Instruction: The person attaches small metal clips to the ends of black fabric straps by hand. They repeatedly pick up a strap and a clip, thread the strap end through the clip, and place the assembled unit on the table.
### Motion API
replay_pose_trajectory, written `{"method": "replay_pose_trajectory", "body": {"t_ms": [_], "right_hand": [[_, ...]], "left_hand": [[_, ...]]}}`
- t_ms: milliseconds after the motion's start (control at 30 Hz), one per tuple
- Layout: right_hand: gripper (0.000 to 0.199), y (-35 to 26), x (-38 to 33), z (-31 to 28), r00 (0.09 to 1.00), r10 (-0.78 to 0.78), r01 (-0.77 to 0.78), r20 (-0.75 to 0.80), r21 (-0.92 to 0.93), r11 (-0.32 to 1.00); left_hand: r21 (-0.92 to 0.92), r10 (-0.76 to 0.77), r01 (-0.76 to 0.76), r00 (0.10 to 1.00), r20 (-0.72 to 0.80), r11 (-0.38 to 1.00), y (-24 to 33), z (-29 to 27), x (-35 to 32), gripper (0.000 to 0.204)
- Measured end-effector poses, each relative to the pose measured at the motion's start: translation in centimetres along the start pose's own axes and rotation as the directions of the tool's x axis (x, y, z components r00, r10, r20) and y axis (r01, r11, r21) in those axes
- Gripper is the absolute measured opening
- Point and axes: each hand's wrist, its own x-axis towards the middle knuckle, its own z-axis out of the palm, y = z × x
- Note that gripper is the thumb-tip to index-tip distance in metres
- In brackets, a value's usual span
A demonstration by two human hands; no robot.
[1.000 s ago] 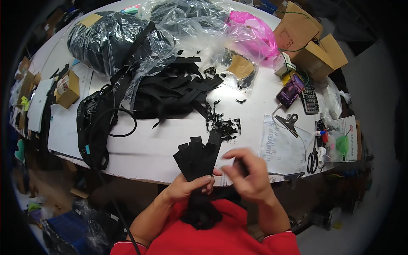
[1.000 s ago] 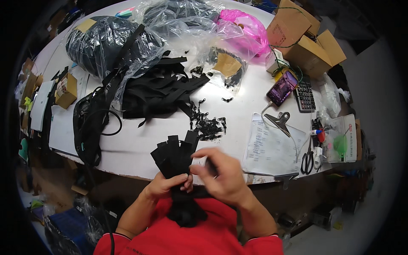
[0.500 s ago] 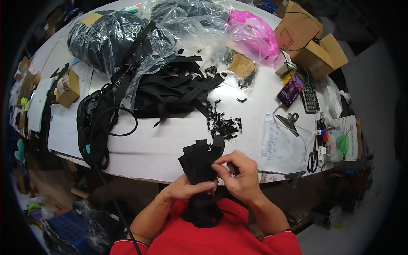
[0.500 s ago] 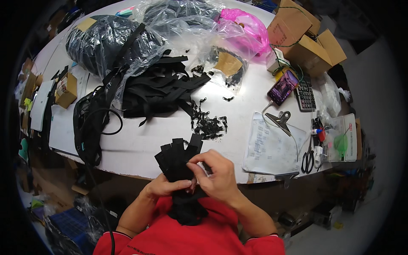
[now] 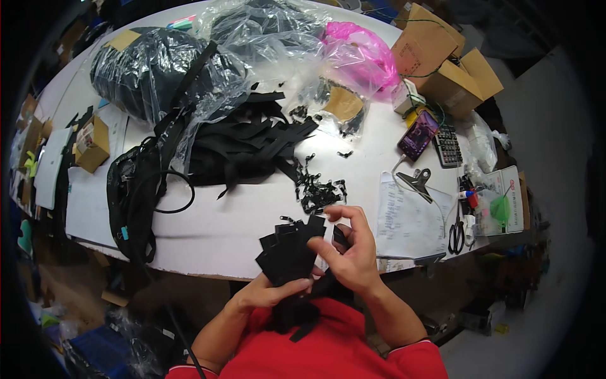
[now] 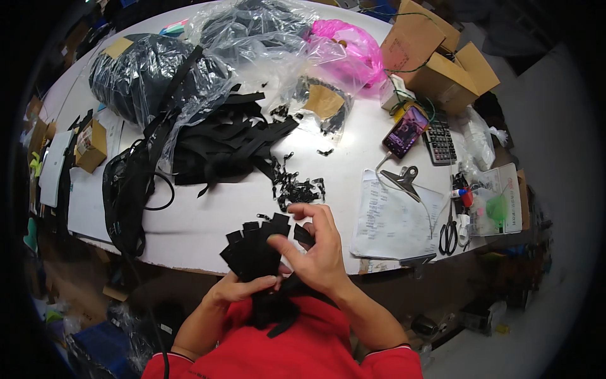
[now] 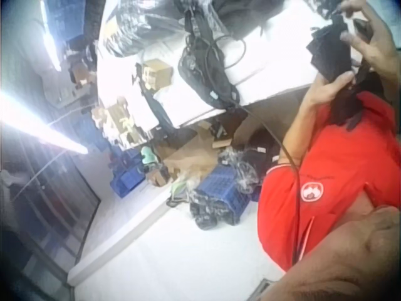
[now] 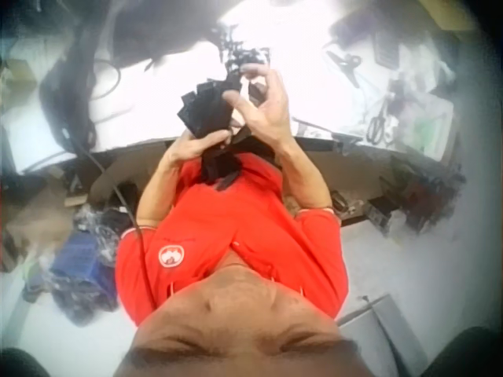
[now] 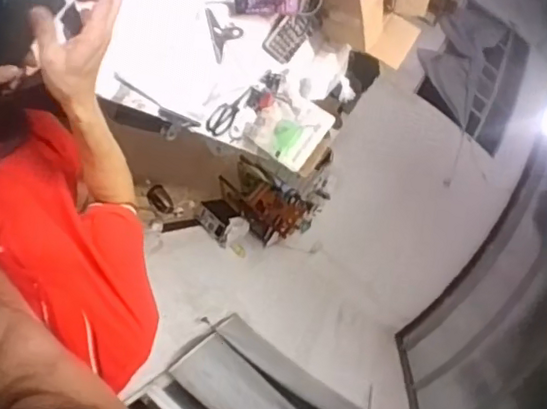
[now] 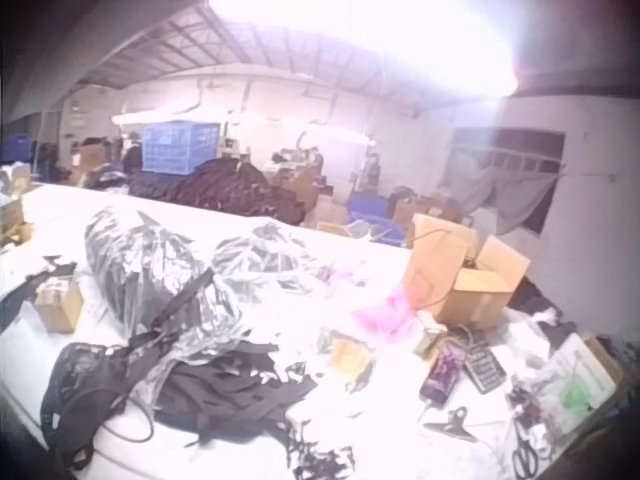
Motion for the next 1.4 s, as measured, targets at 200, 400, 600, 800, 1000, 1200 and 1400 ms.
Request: {"method": "replay_pose_trajectory", "body": {"t_ms": [200, 400, 600, 800, 1000, 1200, 1400], "right_hand": [[0.024, 0.8, 0.3, -0.7, 0.984, 0.041, -0.04, 0.172, -0.01, 0.999], [0.03, 0.3, 0.1, -1.9, 0.973, 0.103, -0.087, 0.205, -0.085, 0.993], [0.023, -0.8, -1.5, -7.2, 0.925, 0.163, -0.167, 0.343, -0.016, 0.986], [0.011, -4.1, -2.4, -9.4, 0.928, 0.238, -0.257, 0.286, 0.03, 0.966], [0.022, 2.9, -6.6, -3.0, 0.867, 0.419, -0.497, 0.268, 0.436, 0.75], [0.033, 3.8, -8.3, -0.2, 0.878, 0.42, -0.478, 0.229, 0.44, 0.76], [0.035, 4.8, -8.4, -1.2, 0.921, 0.336, -0.372, 0.198, 0.187, 0.909]], "left_hand": [[-0.021, 0.038, -0.037, 0.998, 0.043, 0.999, -1.5, -0.6, 0.1, 0.032], [-0.059, -0.077, 0.079, 0.997, 0.02, 0.995, -2.2, -0.7, -0.1, 0.018], [-0.232, 0.264, -0.307, 0.943, -0.201, 0.923, 3.8, -0.4, -4.2, 0.032], [-0.22, 0.237, -0.338, 0.892, -0.385, 0.915, 4.2, -1.3, -5.1, 0.021], [-0.01, 0.011, -0.015, 0.941, -0.338, 1.0, -0.4, 1.3, -0.6, 0.025], [-0.133, 0.116, -0.198, 0.879, -0.462, 0.971, -2.2, 2.5, 0.2, 0.02], [-0.075, 0.054, -0.106, 0.862, -0.503, 0.991, -2.4, 1.6, -0.6, 0.012]]}}
